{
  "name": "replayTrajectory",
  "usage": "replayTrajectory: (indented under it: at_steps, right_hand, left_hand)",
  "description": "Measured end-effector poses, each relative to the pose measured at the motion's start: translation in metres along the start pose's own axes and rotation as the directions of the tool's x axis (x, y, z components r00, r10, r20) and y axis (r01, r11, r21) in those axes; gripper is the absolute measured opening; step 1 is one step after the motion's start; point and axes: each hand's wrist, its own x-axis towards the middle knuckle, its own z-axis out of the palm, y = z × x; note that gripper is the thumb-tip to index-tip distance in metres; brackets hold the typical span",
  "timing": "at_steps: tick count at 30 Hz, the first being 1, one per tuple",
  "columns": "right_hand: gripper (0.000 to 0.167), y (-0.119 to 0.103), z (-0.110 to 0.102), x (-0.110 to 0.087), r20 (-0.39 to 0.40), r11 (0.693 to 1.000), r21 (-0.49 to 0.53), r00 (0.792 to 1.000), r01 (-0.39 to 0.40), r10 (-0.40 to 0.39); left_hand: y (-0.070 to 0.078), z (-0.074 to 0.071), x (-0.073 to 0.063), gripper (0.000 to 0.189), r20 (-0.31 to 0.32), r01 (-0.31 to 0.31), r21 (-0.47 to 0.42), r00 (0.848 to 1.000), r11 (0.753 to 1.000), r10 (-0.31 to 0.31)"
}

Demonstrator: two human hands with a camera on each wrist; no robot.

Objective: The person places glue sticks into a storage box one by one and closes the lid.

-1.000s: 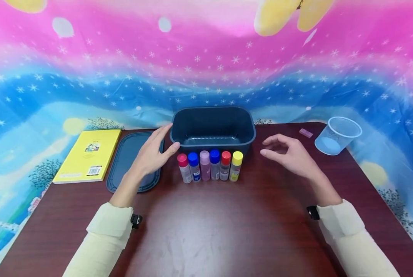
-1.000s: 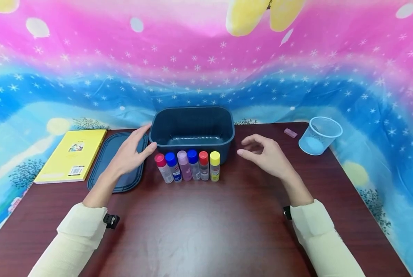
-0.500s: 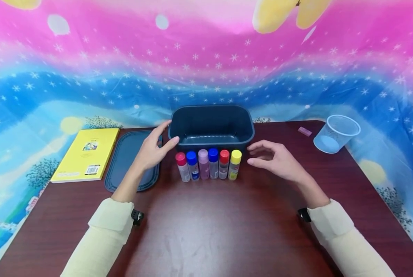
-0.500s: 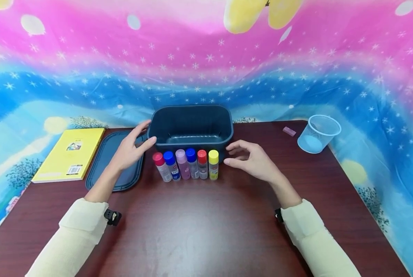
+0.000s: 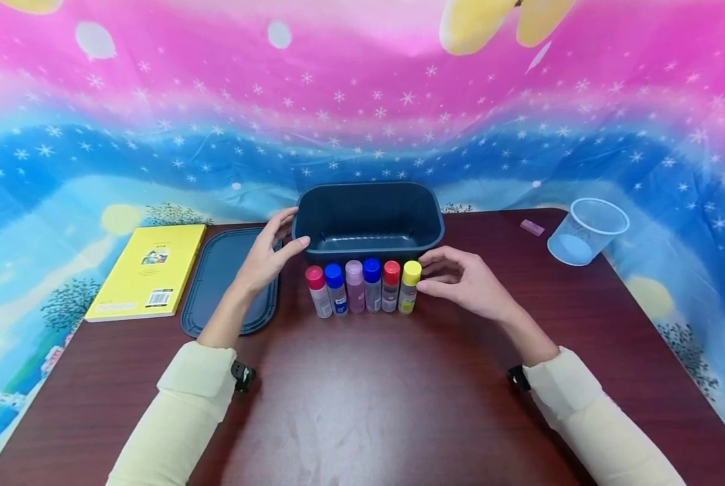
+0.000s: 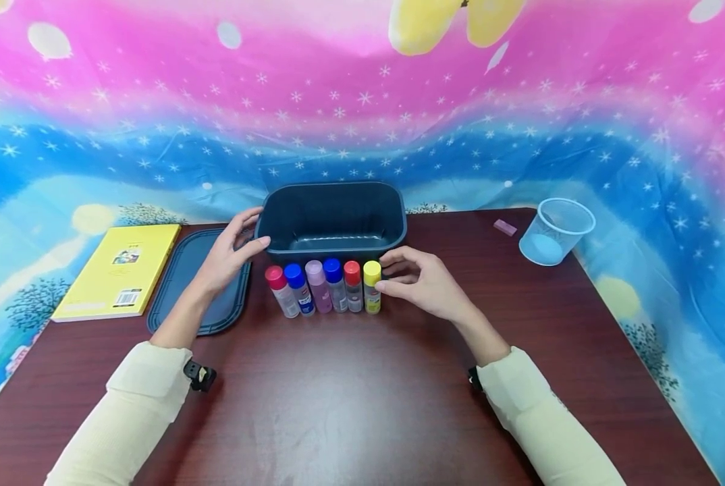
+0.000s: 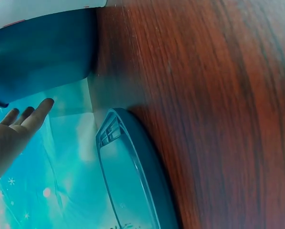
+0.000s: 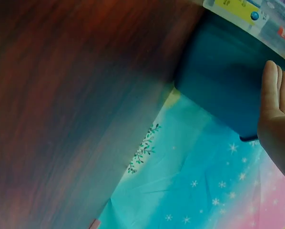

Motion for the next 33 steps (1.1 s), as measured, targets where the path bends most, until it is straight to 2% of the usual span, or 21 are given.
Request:
replayTrajectory:
  at_steps: [5,10,17,24,33]
  right_hand:
    - [0.042,0.0,0.008,0.0,-0.019,1.0,0.011,1.0,0.013,-0.013]
    - [0.041,0.002,0.015,0.0,-0.056,0.999,0.026,0.998,0.037,-0.035]
    - [0.041,0.002,0.017,-0.001,-0.088,0.999,0.024,0.995,0.042,-0.04]
    - [0.036,0.001,0.017,-0.002,-0.098,0.999,-0.019,0.994,0.039,-0.041]
    - [0.036,0.001,0.021,0.001,-0.11,0.997,-0.032,0.991,0.066,-0.069]
  left_hand:
    - [-0.001,-0.001,0.001,0.068,0.017,0.013,-0.141,1.0,0.99,-0.011]
    - [0.0,0.001,0.002,0.07,0.019,0.037,-0.219,0.999,0.975,-0.034]
    - [-0.001,0.004,0.004,0.07,0.032,0.073,-0.298,0.997,0.952,-0.066]
    - [-0.001,0.005,0.005,0.069,0.071,0.128,-0.354,0.991,0.926,-0.11]
    - [0.0,0.004,0.005,0.068,0.077,0.144,-0.406,0.989,0.902,-0.123]
